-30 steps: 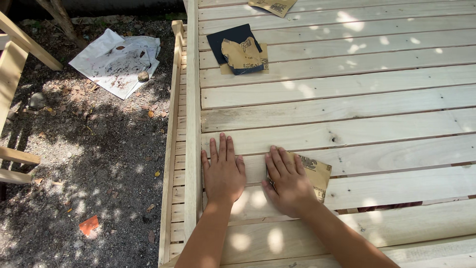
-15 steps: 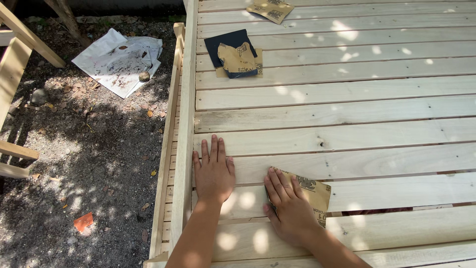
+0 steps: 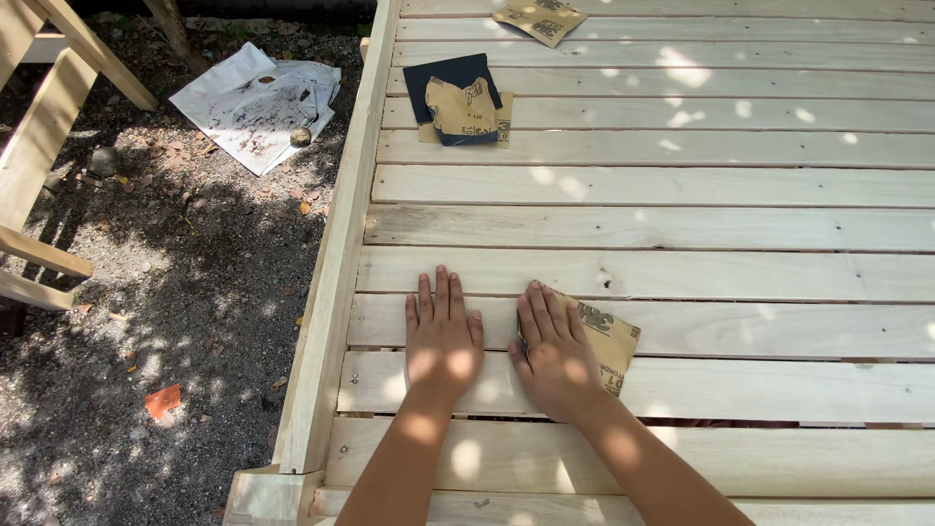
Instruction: The person sands the slatted wooden surface of an outdoor furniture frame by hand, rubbing a sheet of sandpaper back and forth across the planks. They move the sandpaper progressively across different boards, smoothing the wood surface section by section.
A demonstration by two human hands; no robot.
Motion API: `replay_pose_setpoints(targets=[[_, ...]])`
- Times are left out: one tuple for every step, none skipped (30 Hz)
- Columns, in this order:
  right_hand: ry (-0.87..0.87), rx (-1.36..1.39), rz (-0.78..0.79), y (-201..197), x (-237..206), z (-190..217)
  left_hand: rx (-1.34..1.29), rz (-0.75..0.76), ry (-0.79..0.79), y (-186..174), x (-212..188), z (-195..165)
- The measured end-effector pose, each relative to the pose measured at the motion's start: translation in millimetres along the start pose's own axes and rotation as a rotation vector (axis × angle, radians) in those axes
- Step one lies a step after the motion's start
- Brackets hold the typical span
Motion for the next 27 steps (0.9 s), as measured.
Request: replay_pose_setpoints(targets=[[0.01, 0.019, 0.058, -4.1, -27.7, 0.0, -0.013, 0.023, 0.001, -1.9, -1.2, -6.5], [0.018, 0.036, 0.115, -7.7, -46.5, -1.3, -0.026, 0.043, 0.0, -4.4, -1.6, -11.8], [0.031, 0.009, 0.169, -9.1, -55.7, -2.6, -0.03, 0.077, 0.0, -7.0, -1.9, -15.8], [0.041, -0.02, 0.219, -10.8, -59.5, -5.2, -0.031, 0.106, -0.001, -9.7, -0.9, -18.4], [0.05, -0.047, 0.268, -13.0, -56.1, -9.3, -0.031, 0.135, -0.005, -12.5, -0.6, -20.0], [0.071, -0.056, 0.226, -14.5, -44.1, -13.9, -0.022, 0.159, -0.004, -15.1, 0.1, -20.4], [0.093, -0.065, 0.184, -15.7, -24.8, -20.7, -0.013, 0.184, -0.004, -17.6, 0.6, -20.4], [0.112, -0.076, 0.14, -17.7, -3.5, -29.2, -0.006, 0.204, -0.006, -19.8, 1.7, -19.9], [0.181, -0.056, 0.177, -18.0, 19.4, -37.8, 0.002, 0.221, -0.008, -21.9, 2.3, -19.3], [0.25, -0.036, 0.215, -18.6, 44.2, -47.4, 0.009, 0.238, -0.011, -24.0, 2.9, -18.9], [0.281, -0.012, 0.211, -20.0, 67.4, -57.8, 0.013, 0.259, -0.015, -25.7, 3.0, -18.8], [0.314, 0.014, 0.211, -18.6, 83.0, -64.4, 0.021, 0.262, -0.019, -27.9, 3.5, -18.7], [0.289, 0.013, 0.162, -16.7, 90.2, -67.1, 0.028, 0.271, -0.022, -29.9, 3.9, -19.1], [0.267, 0.011, 0.118, -16.3, 90.7, -67.3, 0.031, 0.285, -0.023, -31.9, 3.6, -19.8], [0.247, 0.007, 0.07, -15.7, 84.2, -65.8, 0.034, 0.297, -0.023, -34.0, 2.7, -20.6], [0.209, -0.02, 0.076, -6.8, 69.3, -66.1, 0.041, 0.291, -0.019, -36.1, 3.5, -20.9], [0.166, -0.051, 0.069, -4.6, 49.0, -59.8, 0.049, 0.271, -0.018, -38.2, 3.6, -21.4], [0.084, -0.068, 0.037, -5.1, 25.2, -53.4, 0.052, 0.271, -0.02, -39.7, 4.5, -21.8], [0.006, -0.078, 0.022, -5.7, -4.1, -44.7, 0.054, 0.29, -0.023, -40.6, 4.1, -22.0], [-0.016, -0.055, 0.063, -4.8, -30.4, -34.2, 0.053, 0.326, -0.026, -40.6, 2.9, -22.2], [-0.039, -0.031, 0.106, -3.6, -52.2, -25.2, 0.041, 0.329, -0.027, -40.3, 1.9, -22.3], [-0.085, -0.038, 0.05, -4.3, -65.4, -19.6, 0.033, 0.311, -0.025, -39.8, 1.6, -22.2], [-0.138, -0.052, -0.021, -5.7, -71.3, -16.9, 0.026, 0.275, -0.026, -38.8, 1.6, -22.1], [-0.195, -0.063, -0.092, -6.7, -68.5, -15.9, 0.026, 0.277, -0.026, -37.3, 2.4, -21.7], [-0.113, -0.061, -0.004, -6.2, -55.8, -19.1, 0.025, 0.288, -0.029, -35.4, 2.3, -21.6], [-0.024, -0.053, 0.091, -5.5, -36.7, -24.3, 0.026, 0.309, -0.028, -33.5, 2.2, -21.1], [0.069, -0.046, 0.186, -5.5, -16.3, -30.6, 0.027, 0.304, -0.024, -32.1, 2.2, -20.8]])
Point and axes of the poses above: each hand's wrist, its own x-axis towards the middle knuckle, its own y-axis out of the palm, z = x × y, the point moved 1 cm from there along x, towards the middle knuckle, and after that the axes turned 8 degrees about x, right-handed, at the moved point
